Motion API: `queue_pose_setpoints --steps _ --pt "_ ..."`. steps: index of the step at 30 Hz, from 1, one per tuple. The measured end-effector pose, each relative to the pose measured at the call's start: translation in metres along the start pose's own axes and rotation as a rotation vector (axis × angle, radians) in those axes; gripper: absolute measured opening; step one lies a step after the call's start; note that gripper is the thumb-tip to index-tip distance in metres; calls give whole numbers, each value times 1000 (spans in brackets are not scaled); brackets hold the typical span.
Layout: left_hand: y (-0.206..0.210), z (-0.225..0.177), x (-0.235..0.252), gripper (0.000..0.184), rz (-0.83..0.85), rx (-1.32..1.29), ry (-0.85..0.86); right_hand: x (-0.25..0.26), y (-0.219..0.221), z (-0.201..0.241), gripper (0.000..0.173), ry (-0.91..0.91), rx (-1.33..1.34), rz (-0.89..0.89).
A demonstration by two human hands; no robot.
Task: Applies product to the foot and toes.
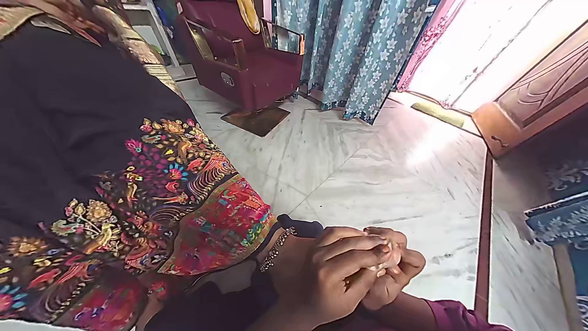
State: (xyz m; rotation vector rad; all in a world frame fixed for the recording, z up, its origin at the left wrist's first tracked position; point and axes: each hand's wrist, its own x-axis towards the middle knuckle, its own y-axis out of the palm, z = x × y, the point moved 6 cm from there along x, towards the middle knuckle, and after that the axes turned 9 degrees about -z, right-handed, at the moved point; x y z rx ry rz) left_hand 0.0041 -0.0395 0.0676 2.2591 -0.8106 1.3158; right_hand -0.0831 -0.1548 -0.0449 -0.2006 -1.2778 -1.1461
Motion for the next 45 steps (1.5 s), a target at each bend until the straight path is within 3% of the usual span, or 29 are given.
queue_pose_setpoints --steps 3,5,7,11,13,16,19,24,28,34,38,45 --pt "-1 -1 -3 15 -6 43 35 -23 -21 -18 30 -70 71 3" --pt "3 -3 0 25 111 77 81 -7 -2 -1 20 111 17 -110" --pt "5 -4 2 28 169 77 88 6 7 5 18 73 26 -120" --pt "-1 -2 1 12 14 -45 40 5 2 6 24 12 21 14" --pt "-2 -1 0 13 22 -86 26 31 28 27 18 120 5 43" --pt "-4 2 3 21 37 -222 -36 64 54 46 36 250 5 94" --pt "-10 11 1 22 -79 -333 -207 66 54 48 20 307 110 144" --pt "-16 15 2 17 -249 -282 -338 60 55 53 19 172 134 147" --pt "-9 3 1 15 -219 -316 -360 57 57 60 20 160 83 151" --pt "-1 -9 4 24 -35 -247 -225 90 86 79 19 160 17 120" --pt "1 -11 2 29 81 -157 -103 76 75 72 19 140 -54 135" --pt "-2 -10 -1 18 59 -98 88 88 82 79 19 106 -88 104"
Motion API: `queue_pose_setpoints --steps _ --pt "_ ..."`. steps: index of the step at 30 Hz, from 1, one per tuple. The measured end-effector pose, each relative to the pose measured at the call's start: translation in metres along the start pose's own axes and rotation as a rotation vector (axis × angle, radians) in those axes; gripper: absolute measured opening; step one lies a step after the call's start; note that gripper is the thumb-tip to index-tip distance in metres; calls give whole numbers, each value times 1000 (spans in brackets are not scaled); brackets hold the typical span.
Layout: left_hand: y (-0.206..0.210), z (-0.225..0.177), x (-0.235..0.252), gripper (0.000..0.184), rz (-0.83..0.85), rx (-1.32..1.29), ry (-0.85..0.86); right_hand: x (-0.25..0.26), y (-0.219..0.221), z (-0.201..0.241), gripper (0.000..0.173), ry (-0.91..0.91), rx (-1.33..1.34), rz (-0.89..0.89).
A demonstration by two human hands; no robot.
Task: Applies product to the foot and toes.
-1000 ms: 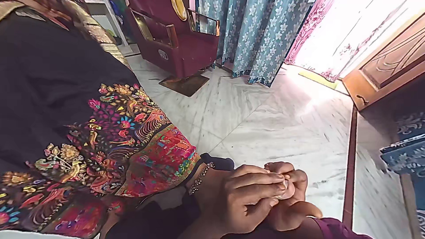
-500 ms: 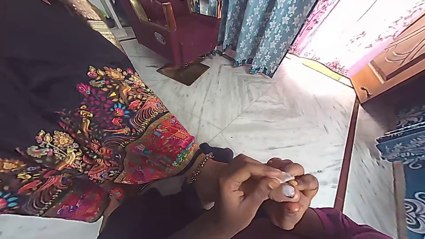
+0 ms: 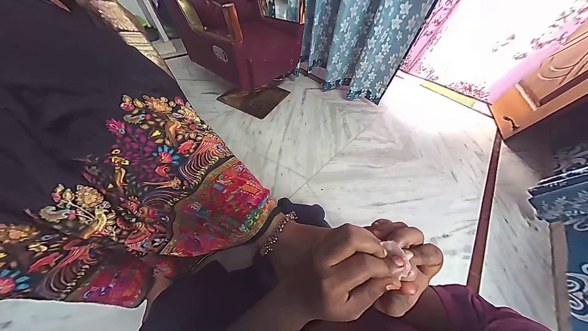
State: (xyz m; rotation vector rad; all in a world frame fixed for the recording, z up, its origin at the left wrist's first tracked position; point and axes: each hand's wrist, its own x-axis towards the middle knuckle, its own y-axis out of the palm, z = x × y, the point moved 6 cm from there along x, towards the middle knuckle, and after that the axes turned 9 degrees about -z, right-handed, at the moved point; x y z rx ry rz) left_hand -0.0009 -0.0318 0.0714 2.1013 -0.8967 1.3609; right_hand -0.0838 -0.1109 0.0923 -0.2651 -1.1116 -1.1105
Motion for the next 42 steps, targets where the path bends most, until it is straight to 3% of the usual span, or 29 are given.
queue_pose_setpoints --steps 2,6,10,13,19,25,31,38,42 --pt "1 -2 -1 15 -8 4 52 0 -1 0 18 -8 12 -11" --pt "8 -3 1 27 83 89 63 -47 -34 -39 24 -47 114 46" --pt "3 -1 -1 19 32 9 35 -23 -14 -14 16 -24 -44 15" --pt "2 -1 -1 15 10 23 54 -17 -8 -10 16 -22 -14 14" --pt "5 -5 -1 18 67 110 96 -56 -41 -50 27 -49 105 32" --pt "0 -6 -9 11 -64 42 144 -20 -10 -12 17 -34 15 32" --pt "5 -7 -7 19 66 222 203 -41 -27 -33 17 -44 92 15" --pt "1 -8 -13 7 -65 65 232 -57 -41 -46 27 -74 107 5" --pt "4 -7 -8 16 22 169 232 -53 -37 -45 25 -59 130 26"
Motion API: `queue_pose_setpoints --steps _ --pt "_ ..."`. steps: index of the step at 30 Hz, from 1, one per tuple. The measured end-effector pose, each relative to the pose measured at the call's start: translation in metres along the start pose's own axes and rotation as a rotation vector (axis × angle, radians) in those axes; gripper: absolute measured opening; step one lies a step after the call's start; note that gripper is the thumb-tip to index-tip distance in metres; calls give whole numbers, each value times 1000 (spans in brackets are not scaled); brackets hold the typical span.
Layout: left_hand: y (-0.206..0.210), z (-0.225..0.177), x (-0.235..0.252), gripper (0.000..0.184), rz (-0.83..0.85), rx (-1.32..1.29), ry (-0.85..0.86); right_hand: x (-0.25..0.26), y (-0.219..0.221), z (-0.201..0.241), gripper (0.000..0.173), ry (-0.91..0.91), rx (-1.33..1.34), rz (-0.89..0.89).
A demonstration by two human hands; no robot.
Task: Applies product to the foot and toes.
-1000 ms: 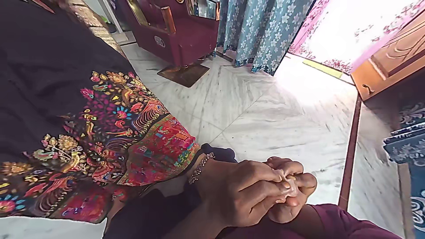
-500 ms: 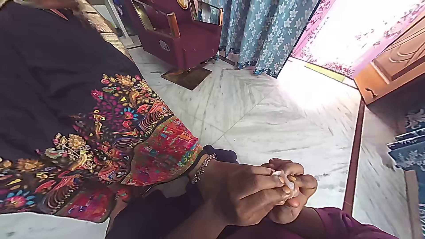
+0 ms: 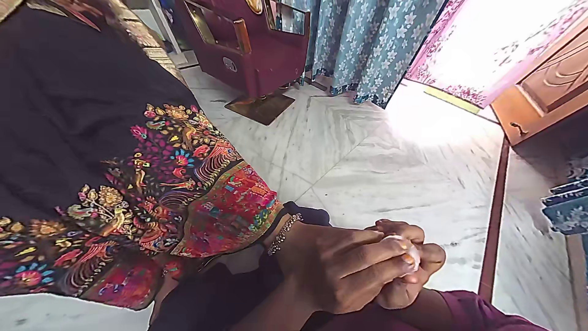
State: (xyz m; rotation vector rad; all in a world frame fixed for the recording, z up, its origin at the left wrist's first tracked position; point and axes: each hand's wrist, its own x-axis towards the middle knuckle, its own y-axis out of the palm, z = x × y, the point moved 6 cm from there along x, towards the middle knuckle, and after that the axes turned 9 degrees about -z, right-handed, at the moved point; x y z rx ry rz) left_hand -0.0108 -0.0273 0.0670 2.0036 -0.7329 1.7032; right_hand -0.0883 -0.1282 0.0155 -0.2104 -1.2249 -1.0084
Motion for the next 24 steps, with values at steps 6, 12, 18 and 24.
queue_pose_setpoints --steps 6,12,18,24 --pt "-2 0 -2 13 -53 -38 -33 -18 -16 -6 24 -9 -31 -41" --pt "0 3 1 17 -8 22 -49 -2 1 5 17 92 -73 -92" --pt "-1 4 0 18 -36 21 -66 -1 -3 -2 22 -15 22 -26" --pt "-1 5 2 17 -2 -4 -47 3 -2 2 23 -55 -88 -52"
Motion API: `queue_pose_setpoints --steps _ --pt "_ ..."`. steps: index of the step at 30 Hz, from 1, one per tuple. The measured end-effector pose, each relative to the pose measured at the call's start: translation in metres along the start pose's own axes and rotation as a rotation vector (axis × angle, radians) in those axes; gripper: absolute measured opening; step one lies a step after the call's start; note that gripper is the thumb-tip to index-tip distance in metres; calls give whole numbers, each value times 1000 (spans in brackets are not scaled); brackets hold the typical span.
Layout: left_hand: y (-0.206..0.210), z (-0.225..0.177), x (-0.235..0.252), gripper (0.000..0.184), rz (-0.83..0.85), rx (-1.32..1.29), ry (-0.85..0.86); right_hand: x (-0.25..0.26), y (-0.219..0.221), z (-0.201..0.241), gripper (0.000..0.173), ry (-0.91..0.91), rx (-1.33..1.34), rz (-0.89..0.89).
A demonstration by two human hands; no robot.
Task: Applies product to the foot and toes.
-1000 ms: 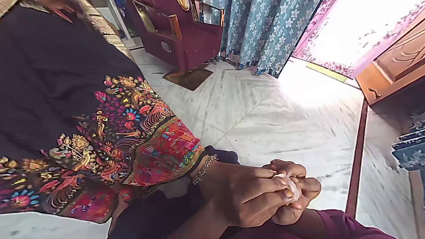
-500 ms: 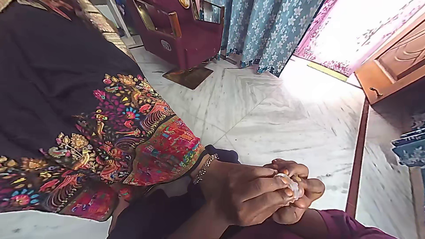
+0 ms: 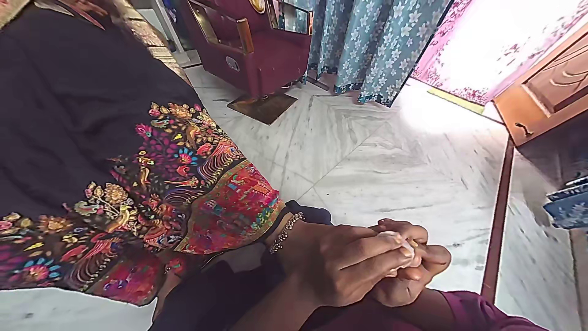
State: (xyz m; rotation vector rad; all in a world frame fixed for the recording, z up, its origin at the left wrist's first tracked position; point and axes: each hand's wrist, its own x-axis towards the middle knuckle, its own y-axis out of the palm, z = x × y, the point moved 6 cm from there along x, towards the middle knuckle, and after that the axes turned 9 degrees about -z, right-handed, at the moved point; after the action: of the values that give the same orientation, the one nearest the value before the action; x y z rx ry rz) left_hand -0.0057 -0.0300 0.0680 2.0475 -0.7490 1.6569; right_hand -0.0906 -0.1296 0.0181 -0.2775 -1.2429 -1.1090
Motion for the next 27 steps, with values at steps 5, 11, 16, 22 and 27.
queue_pose_setpoints --steps 5,11,16,22,27 --pt "3 0 3 21 59 79 -48 -6 -7 -2 28 74 -30 15" --pt "-2 2 -5 16 -44 44 -53 -3 -5 3 26 38 -63 15" --pt "3 -1 0 23 58 138 -35 -5 -5 0 26 31 -87 -12" --pt "-3 5 -11 18 -88 9 -105 0 2 4 22 68 64 5" --pt "0 3 -3 22 47 60 -64 -30 -23 -25 24 39 111 -33"
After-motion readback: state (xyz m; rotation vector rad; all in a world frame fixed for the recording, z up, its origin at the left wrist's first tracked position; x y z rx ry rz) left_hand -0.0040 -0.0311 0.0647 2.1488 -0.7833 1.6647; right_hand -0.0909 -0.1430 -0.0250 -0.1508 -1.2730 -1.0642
